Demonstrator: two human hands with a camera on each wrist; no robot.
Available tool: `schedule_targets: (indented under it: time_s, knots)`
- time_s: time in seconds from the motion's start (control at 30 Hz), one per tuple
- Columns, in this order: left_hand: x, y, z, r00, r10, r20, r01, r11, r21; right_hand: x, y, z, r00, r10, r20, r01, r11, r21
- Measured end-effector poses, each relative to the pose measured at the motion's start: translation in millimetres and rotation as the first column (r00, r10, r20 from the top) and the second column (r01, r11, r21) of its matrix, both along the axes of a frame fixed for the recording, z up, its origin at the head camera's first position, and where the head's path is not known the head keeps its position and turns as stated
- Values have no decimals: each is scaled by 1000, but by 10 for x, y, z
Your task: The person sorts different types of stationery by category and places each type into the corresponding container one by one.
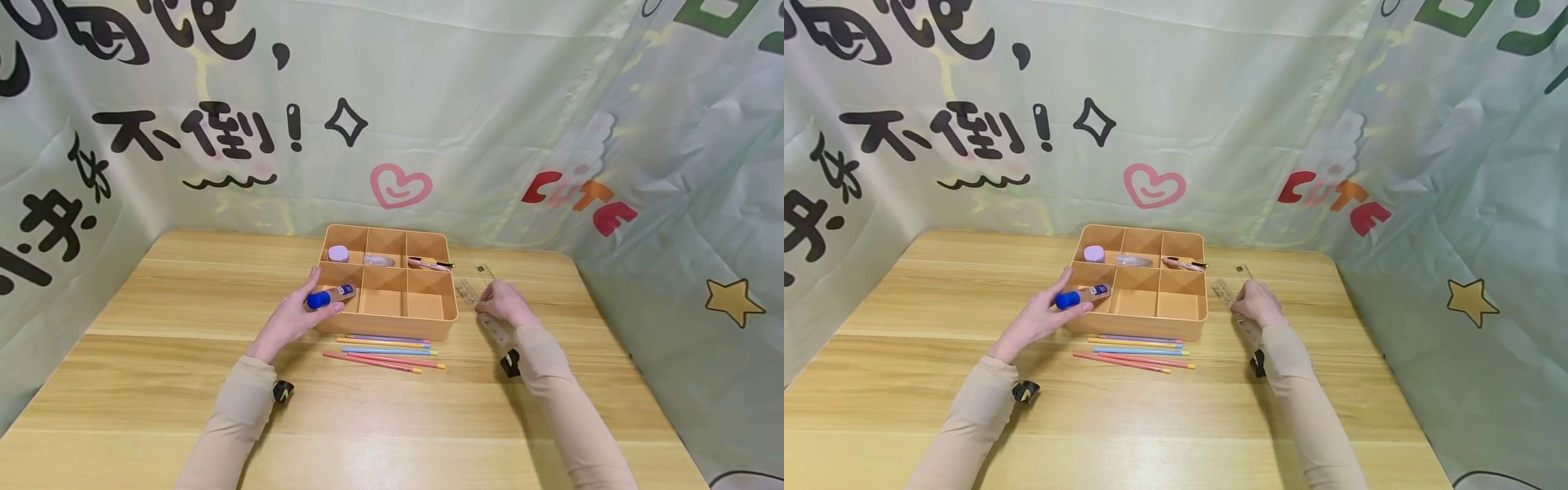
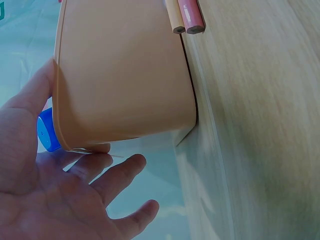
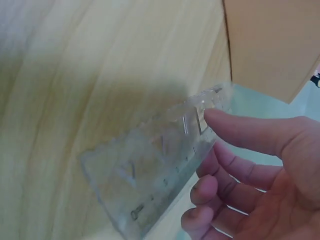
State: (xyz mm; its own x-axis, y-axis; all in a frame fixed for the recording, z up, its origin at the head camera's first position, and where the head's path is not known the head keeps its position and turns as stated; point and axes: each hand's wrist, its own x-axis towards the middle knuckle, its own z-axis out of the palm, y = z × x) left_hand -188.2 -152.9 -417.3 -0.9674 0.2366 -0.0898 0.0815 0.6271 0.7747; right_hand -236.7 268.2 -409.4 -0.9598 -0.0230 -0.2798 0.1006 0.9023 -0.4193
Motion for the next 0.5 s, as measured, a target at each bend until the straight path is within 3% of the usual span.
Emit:
schedule_targets:
  time_s: [0.27,0.5]
  knots:
    - [1,-7,-1,1000,-5,-13,5,1000,-2,42,-1,-3,999,4,-52,-8,996,-85]
    - [3,-9,-2,1000,-7,-13,7,1000,-4,134,11,37,986,-23,-164,-3,988,-157]
